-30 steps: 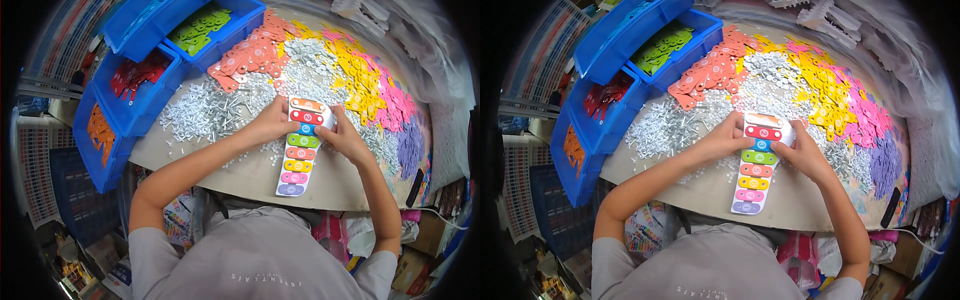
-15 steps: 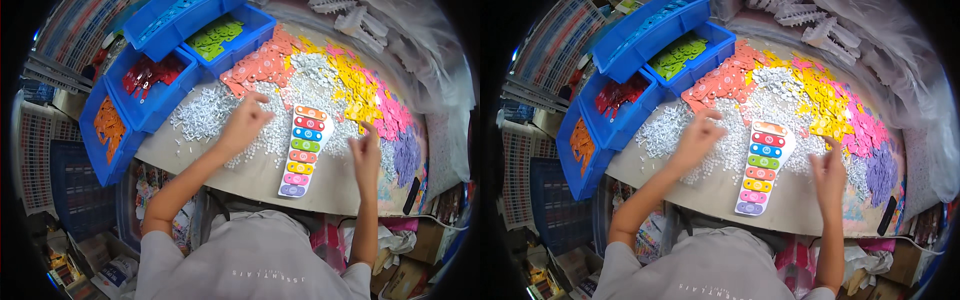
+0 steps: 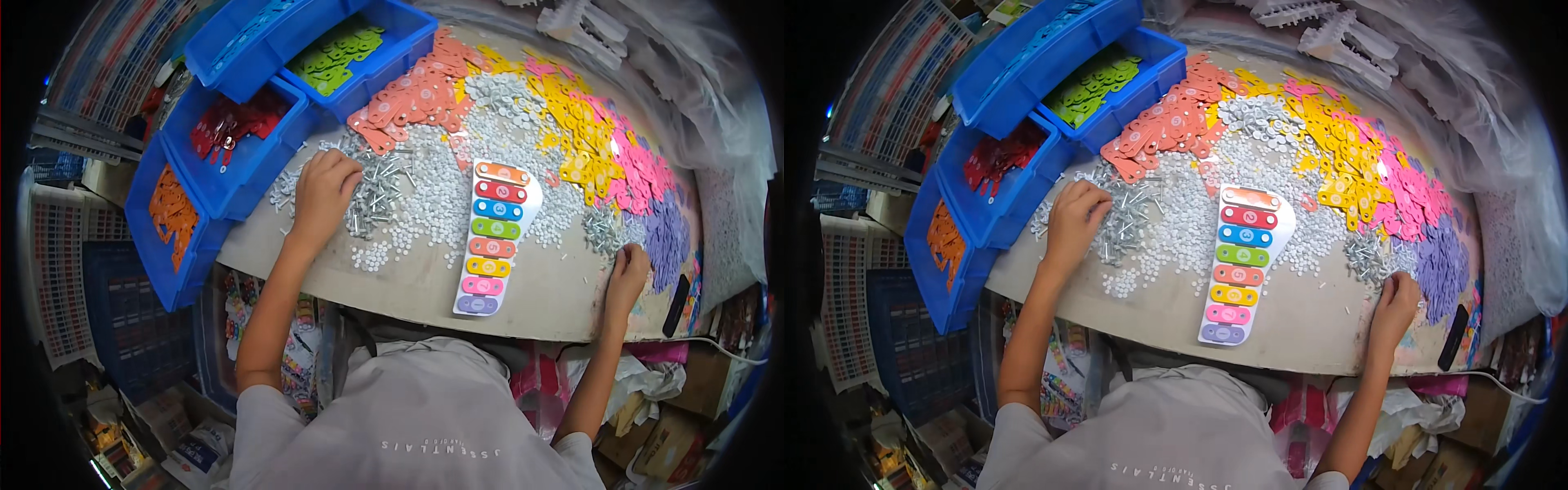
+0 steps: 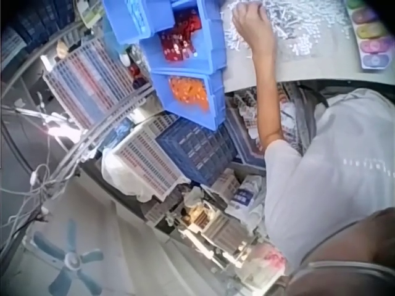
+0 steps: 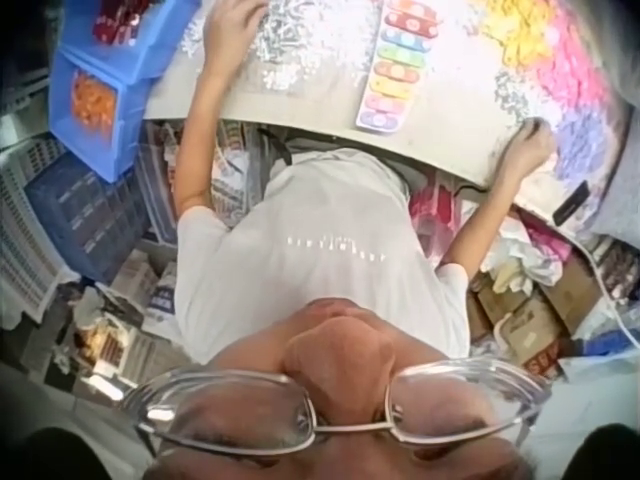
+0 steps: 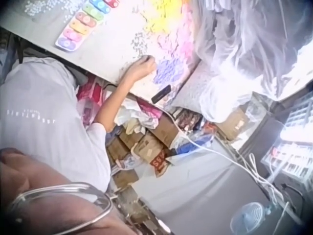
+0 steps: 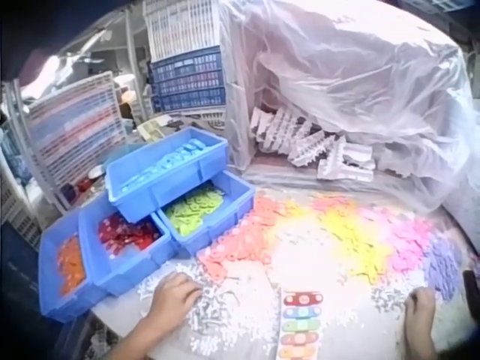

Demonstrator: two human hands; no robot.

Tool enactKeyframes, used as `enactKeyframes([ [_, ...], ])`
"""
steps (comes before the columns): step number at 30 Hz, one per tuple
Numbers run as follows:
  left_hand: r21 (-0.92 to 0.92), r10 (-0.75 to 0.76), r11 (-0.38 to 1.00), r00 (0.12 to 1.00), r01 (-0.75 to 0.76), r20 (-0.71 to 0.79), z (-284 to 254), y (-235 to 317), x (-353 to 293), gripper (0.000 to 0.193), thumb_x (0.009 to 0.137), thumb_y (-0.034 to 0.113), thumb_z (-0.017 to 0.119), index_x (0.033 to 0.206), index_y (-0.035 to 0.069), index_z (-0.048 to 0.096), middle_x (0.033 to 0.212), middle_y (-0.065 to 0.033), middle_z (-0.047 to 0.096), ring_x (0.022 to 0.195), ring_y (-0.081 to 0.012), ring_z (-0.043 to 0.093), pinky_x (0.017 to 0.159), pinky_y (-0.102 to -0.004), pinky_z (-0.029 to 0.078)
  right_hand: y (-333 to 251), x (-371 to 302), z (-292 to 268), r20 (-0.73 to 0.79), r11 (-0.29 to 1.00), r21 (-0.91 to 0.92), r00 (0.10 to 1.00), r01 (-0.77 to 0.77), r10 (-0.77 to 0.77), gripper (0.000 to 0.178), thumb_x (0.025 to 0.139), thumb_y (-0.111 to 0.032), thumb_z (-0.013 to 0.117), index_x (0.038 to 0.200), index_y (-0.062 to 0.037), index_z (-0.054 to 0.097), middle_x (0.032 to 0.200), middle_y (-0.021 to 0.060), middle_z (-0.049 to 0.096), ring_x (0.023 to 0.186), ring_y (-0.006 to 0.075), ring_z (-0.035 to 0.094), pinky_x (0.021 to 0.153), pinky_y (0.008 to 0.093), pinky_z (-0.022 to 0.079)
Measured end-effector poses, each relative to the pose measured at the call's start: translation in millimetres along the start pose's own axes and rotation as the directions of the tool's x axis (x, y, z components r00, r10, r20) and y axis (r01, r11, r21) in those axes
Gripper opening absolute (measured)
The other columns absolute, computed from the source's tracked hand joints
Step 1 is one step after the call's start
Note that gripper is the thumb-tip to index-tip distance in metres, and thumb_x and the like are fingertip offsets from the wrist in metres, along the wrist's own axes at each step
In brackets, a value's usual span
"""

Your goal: Assembling a toy xylophone by manually placing colorful plastic bars into a white frame.

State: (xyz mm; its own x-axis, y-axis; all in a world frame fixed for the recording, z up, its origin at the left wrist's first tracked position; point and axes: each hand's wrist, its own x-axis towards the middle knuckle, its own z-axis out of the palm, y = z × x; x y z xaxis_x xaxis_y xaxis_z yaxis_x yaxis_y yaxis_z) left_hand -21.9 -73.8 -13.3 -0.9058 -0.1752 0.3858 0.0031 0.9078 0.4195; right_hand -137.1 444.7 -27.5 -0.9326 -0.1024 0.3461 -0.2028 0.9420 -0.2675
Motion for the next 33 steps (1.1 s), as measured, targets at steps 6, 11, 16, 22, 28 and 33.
enactKeyframes([
  [6, 0.072, -0.02, 0.997, 0.996, 0.026, -0.082, 0, -1, 4, 0.01, 0.09, 0.006, 0.066, 0.099, 0.002, 0.062, 0.09, -0.0122, 0.062, 0.093, -0.0324, 0.061, 0.082, -0.0431, 0.048, 6, 1, -1, -0.014, 1.0, -0.027, 1.0, 0.015, -0.016, 0.008, 0.096, -0.006, 0.061, 0.099, 0.001, 0.06, 0.092, 0.0173, 0.061, 0.093, 0.0358, 0.057, 0.083, 0.0442, 0.046],
  [11, -0.348, -0.3, 0.896, 0.954, 0.276, -0.017, -11, 24, 1, 0.007, 0.097, 0.007, 0.063, 0.1, 0.001, 0.061, 0.09, -0.0084, 0.067, 0.082, -0.0227, 0.065, 0.073, -0.0345, 0.05, -7, 4, -6, 0.03, 0.981, -0.194, 0.999, 0.024, -0.019, 0.009, 0.095, -0.006, 0.061, 0.102, -0.0004, 0.062, 0.096, 0.017, 0.062, 0.095, 0.0364, 0.058, 0.084, 0.0453, 0.046],
  [16, -0.706, -0.339, 0.611, 0.924, 0.358, 0.175, -8, 62, -5, 0.008, 0.096, 0.009, 0.069, 0.099, 0.002, 0.065, 0.085, -0.0003, 0.067, 0.078, -0.007, 0.061, 0.069, -0.0259, 0.049, 2, 3, -2, 0.013, 0.99, -0.142, 1.0, 0.028, -0.026, 0.01, 0.094, -0.005, 0.061, 0.103, -0.0008, 0.062, 0.098, 0.0172, 0.062, 0.096, 0.0368, 0.057, 0.085, 0.0448, 0.046],
  [22, -0.758, -0.151, 0.103, 0.763, 0.644, 0.628, 14, 98, -2, 0.015, 0.096, 0.009, 0.067, 0.106, -0.001, 0.071, 0.083, -0.0035, 0.072, 0.069, -0.0052, 0.061, 0.058, -0.0199, 0.047, 1, 6, -2, 0.055, 0.978, -0.202, 0.998, 0.051, -0.041, 0.008, 0.095, -0.004, 0.058, 0.101, 0.0019, 0.058, 0.097, 0.0188, 0.061, 0.096, 0.0384, 0.056, 0.085, 0.0463, 0.044],
  [28, -0.74, -0.009, 0.045, 0.741, 0.671, 0.671, 43, 108, -4, 0.019, 0.097, 0.011, 0.067, 0.11, -0.001, 0.071, 0.087, -0.0062, 0.074, 0.071, -0.005, 0.061, 0.058, -0.0192, 0.048, -38, 5, -16, -0.113, 0.971, -0.229, 0.993, -0.069, 0.043, 0.007, 0.095, -0.004, 0.056, 0.1, 0.0016, 0.057, 0.095, 0.0196, 0.061, 0.092, 0.0396, 0.056, 0.084, 0.0476, 0.044],
  [33, -0.71, -0.022, 0.059, 0.712, 0.702, 0.702, 57, 107, 0, 0.019, 0.096, 0.015, 0.069, 0.108, 0.0, 0.07, 0.083, -0.0035, 0.072, 0.068, -0.0039, 0.059, 0.057, -0.0183, 0.045, -108, 10, -15, -0.092, 0.998, 0.017, 0.994, 0.066, -0.064, 0.008, 0.098, -0.006, 0.057, 0.101, 0.0018, 0.059, 0.091, 0.0175, 0.062, 0.086, 0.0319, 0.059, 0.079, 0.04, 0.046],
])
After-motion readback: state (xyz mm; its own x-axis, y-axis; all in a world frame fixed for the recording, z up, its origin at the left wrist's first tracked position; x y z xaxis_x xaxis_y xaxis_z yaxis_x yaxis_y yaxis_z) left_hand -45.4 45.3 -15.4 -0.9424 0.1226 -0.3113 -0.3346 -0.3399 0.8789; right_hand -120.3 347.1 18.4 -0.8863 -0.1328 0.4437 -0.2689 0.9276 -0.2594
